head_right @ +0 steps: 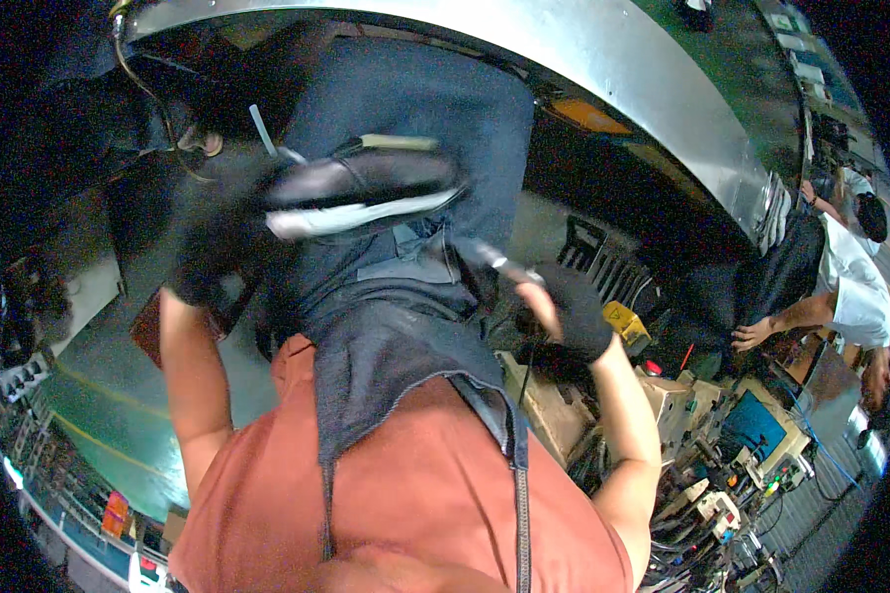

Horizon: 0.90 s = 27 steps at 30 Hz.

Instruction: The person sits on the floor and uses a curved metal tool to scrape and trim the white soles of black shoes. They repeatedly pick up shoes from a nearby table, place them on their lap, and work on the soles before returning them to the table.

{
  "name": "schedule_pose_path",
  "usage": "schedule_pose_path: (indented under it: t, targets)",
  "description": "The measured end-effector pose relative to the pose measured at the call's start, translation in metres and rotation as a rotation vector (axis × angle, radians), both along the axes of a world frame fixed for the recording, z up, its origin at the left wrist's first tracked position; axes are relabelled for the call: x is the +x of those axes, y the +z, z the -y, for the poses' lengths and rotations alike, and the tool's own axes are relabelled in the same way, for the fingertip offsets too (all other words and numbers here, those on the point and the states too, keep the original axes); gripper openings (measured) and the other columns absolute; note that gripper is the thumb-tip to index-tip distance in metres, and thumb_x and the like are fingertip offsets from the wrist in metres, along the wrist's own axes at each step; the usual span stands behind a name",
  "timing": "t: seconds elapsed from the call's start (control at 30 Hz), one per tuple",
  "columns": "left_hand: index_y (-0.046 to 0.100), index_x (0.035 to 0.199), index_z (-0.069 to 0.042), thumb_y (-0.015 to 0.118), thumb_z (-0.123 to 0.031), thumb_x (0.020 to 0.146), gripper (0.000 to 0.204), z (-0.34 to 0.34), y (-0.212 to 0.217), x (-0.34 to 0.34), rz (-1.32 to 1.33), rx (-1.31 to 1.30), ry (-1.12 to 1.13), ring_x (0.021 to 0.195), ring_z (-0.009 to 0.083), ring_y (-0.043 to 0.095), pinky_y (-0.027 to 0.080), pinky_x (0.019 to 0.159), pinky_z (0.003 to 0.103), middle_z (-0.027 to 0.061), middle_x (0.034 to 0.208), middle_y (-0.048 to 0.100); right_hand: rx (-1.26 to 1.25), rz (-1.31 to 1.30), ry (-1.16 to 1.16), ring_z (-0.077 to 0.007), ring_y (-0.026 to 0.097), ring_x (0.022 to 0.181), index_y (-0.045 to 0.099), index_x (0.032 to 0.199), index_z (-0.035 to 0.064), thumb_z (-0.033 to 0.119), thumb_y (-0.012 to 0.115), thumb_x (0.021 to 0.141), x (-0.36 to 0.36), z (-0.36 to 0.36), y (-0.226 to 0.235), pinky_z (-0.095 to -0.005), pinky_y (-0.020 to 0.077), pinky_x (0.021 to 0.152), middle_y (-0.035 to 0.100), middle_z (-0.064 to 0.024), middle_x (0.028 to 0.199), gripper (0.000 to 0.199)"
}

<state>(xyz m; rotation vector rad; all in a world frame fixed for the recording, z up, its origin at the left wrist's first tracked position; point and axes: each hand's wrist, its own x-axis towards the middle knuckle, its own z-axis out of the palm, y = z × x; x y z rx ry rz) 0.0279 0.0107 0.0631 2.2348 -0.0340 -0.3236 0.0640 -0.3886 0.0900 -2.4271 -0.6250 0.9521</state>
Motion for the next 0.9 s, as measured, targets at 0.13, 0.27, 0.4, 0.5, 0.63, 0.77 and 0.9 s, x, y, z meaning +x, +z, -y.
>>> schedule_pose_path:
  t: [0.13, 0.27, 0.4, 0.5, 0.63, 0.77, 0.9]
  targets:
    - [0.046, 0.125, 0.001, 0.079, -0.026, 0.066, 0.072, 0.048, -0.016, 0.054, 0.391, -0.344, 0.249, 0.119, 0.0308, 0.05, 0.041, 0.097, 0.037, 0.0208, 0.127, 0.051, 0.167, -0.046, -0.397, -0.0132, 0.049, 0.064, 0.057, 0.085, -0.0008, 0.025, 0.047, 0.095, 0.0, 0.01, 0.002, -0.0314, 0.0405, 0.059, 0.053, -0.0042, 0.067, 0.03]
    - [0.038, 0.132, 0.002, 0.068, -0.019, 0.08, 0.064, 0.145, -0.097, 0.01, 0.284, -0.049, 0.483, 0.128, 0.0329, 0.039, 0.031, 0.106, 0.039, 0.0229, 0.134, 0.042, 0.265, -0.078, -0.476, -0.0123, 0.05, 0.068, 0.057, 0.089, -0.0014, 0.033, 0.045, 0.097, -0.003, -0.005, -0.011, -0.0277, 0.0425, 0.064, 0.056, -0.0024, 0.073, 0.038]
    - [0.039, 0.133, 0.0, 0.061, -0.022, 0.085, 0.058, 0.102, -0.108, -0.003, -0.332, -0.897, 0.432, 0.125, 0.036, 0.042, 0.034, 0.103, 0.038, 0.0271, 0.133, 0.043, 0.131, -0.251, -0.268, -0.013, 0.05, 0.068, 0.057, 0.089, -0.0013, 0.036, 0.045, 0.096, 0.009, -0.004, -0.016, -0.0289, 0.0429, 0.064, 0.055, -0.0047, 0.072, 0.039]
    - [0.053, 0.12, 0.0, 0.06, -0.023, 0.085, 0.042, 0.13, -0.088, 0.026, 0.23, -0.203, 0.385, 0.109, 0.034, 0.055, 0.045, 0.089, 0.037, 0.0238, 0.121, 0.054, 0.112, -0.216, -0.138, -0.0121, 0.047, 0.06, 0.056, 0.081, -0.0003, 0.032, 0.048, 0.095, 0.026, -0.017, -0.019, -0.0285, 0.0403, 0.058, 0.053, -0.0046, 0.065, 0.036]
    - [0.065, 0.104, -0.006, 0.054, -0.019, 0.086, 0.024, 0.117, -0.081, 0.057, 0.103, -0.214, 0.418, 0.086, 0.0366, 0.064, 0.049, 0.072, 0.039, 0.0233, 0.092, 0.063, 0.048, -0.199, 0.014, -0.0117, 0.046, 0.059, 0.055, 0.079, 0.0004, 0.031, 0.051, 0.093, 0.049, -0.027, -0.004, -0.0285, 0.0389, 0.055, 0.051, -0.0051, 0.063, 0.034]
    - [0.026, 0.14, 0.0, 0.056, -0.026, 0.089, 0.065, 0.13, -0.185, -0.005, -0.338, -1.792, 0.486, 0.128, 0.025, 0.038, 0.034, 0.102, 0.034, 0.0153, 0.143, 0.034, 0.073, -0.196, 0.182, -0.0168, 0.05, 0.059, 0.056, 0.08, -0.0004, 0.035, 0.05, 0.092, 0.072, -0.055, -0.009, -0.0327, 0.0415, 0.058, 0.052, -0.0095, 0.063, 0.038]
    - [0.026, 0.138, 0.005, 0.039, -0.027, 0.099, 0.053, 0.149, -0.103, -0.017, 0.371, -0.244, 0.209, 0.126, 0.0262, 0.037, 0.034, 0.104, 0.035, 0.013, 0.139, 0.036, -0.15, 0.037, 0.474, -0.0355, 0.061, 0.066, 0.06, 0.084, -0.0015, 0.04, 0.049, 0.091, 0.074, -0.084, -0.025, -0.0419, 0.0458, 0.06, 0.061, -0.0214, 0.075, 0.043]
